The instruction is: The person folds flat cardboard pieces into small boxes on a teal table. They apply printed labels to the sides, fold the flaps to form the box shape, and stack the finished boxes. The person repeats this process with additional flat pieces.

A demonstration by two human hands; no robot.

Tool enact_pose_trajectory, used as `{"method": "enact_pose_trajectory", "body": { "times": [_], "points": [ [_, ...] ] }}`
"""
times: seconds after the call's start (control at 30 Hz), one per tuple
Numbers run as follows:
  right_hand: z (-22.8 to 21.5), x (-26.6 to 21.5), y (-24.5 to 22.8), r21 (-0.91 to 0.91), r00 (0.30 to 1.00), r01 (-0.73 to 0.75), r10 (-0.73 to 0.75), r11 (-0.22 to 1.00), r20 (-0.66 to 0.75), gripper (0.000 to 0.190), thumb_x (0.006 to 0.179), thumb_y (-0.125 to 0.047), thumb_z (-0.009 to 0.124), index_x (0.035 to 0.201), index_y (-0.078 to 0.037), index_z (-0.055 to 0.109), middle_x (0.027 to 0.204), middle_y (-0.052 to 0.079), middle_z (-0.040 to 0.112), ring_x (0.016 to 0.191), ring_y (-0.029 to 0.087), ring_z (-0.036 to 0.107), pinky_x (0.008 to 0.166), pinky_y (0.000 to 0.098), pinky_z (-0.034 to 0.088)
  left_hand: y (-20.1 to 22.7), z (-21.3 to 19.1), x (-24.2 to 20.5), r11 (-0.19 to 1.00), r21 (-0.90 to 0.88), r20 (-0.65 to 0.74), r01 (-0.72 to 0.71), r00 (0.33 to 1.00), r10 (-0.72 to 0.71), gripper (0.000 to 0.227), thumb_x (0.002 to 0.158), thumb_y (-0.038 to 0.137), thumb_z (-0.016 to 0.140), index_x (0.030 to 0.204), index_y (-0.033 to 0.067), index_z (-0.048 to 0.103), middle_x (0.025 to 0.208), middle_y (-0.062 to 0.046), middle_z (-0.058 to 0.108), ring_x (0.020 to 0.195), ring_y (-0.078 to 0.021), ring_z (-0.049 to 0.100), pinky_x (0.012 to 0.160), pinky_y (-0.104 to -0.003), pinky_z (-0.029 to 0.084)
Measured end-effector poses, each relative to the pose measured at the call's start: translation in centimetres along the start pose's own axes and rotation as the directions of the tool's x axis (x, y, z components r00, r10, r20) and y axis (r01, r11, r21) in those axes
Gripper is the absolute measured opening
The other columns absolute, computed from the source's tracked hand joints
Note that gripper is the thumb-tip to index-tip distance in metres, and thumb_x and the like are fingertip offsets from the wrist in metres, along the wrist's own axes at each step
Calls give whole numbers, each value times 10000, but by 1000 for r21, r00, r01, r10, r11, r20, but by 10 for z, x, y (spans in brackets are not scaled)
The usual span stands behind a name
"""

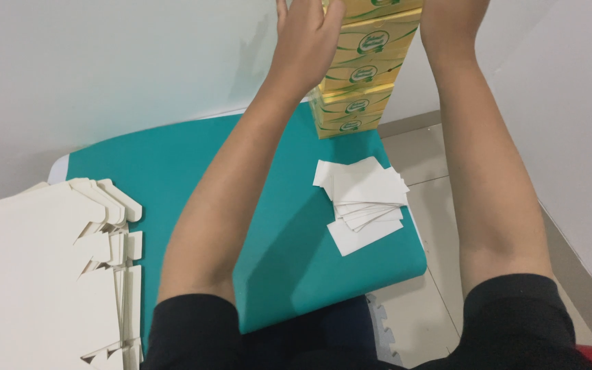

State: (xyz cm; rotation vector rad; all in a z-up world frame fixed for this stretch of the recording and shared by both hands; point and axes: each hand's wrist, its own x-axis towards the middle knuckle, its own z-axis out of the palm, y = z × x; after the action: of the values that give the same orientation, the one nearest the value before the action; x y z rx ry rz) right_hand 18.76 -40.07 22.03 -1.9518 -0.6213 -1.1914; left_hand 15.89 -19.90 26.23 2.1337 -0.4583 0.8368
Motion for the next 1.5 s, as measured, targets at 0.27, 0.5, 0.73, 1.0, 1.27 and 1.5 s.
{"method": "enact_pose_trajectory", "body": {
  "times": [0.27, 0.5, 0.73, 1.0, 1.27, 1.5],
  "points": [
    [23, -80, -160, 328, 924, 281, -346, 902, 162, 203, 989, -59, 485, 1188, -36, 452, 1364, 204, 454, 1359, 383, 377, 1173, 594, 126, -1, -130, -196, 806, 526, 519, -273, 853, -50, 812, 898, 434, 611, 1507, 109, 184, 1564, -156, 114, 1443, -355, 78, 1145, -567, 90],
    [75, -222, -279, 690, 609, 346, -712, 635, 350, 240, 892, -128, 562, 1133, -127, 553, 1267, 71, 553, 1239, 282, 516, 1118, 538, 274, -16, -309, -372, 425, 874, 285, 236, 460, -841, 957, 782, 582, 623, 1492, 61, 249, 1513, -235, 277, 1422, -390, 205, 1134, -584, 121],
    [114, -299, -377, 721, 429, 184, -714, 668, 553, 402, 892, -344, 607, 1214, -115, 533, 1268, 110, 526, 1243, 294, 493, 1078, 468, 361, 2, -428, -494, 82, 829, -115, 554, 312, -943, 792, 843, 490, 581, 1432, -7, 397, 1449, -260, 404, 1377, -401, 310, 1090, -595, 197],
    [100, -283, -423, 610, 217, 188, -639, 769, 738, 637, 845, -433, 664, 1336, -75, 473, 1298, 156, 518, 1288, 346, 435, 1109, 512, 276, 29, -450, -518, 271, 810, 26, 520, 430, -903, 901, 707, 604, 685, 1416, 105, 443, 1477, -153, 407, 1383, -326, 342, 1112, -513, 250],
    [100, -270, -425, 597, 112, 189, -621, 780, 776, 472, 857, -360, 659, 1241, -102, 570, 1217, 94, 608, 1255, 278, 491, 1134, 487, 247, 19, -466, -539, 351, 773, 5, 528, 549, -836, 618, 776, 486, 692, 1297, 173, 584, 1375, -31, 547, 1315, -220, 456, 1093, -422, 334],
    [117, -289, -413, 659, 344, 385, -763, 646, 548, 125, 951, -186, 586, 987, -95, 664, 880, 43, 709, 885, 188, 687, 903, 325, 527, 22, -469, -543, 382, 723, -44, 576, 590, -806, 389, 919, 376, 579, 1252, 178, 613, 1293, -8, 608, 1270, -200, 501, 1088, -413, 352]
  ]
}}
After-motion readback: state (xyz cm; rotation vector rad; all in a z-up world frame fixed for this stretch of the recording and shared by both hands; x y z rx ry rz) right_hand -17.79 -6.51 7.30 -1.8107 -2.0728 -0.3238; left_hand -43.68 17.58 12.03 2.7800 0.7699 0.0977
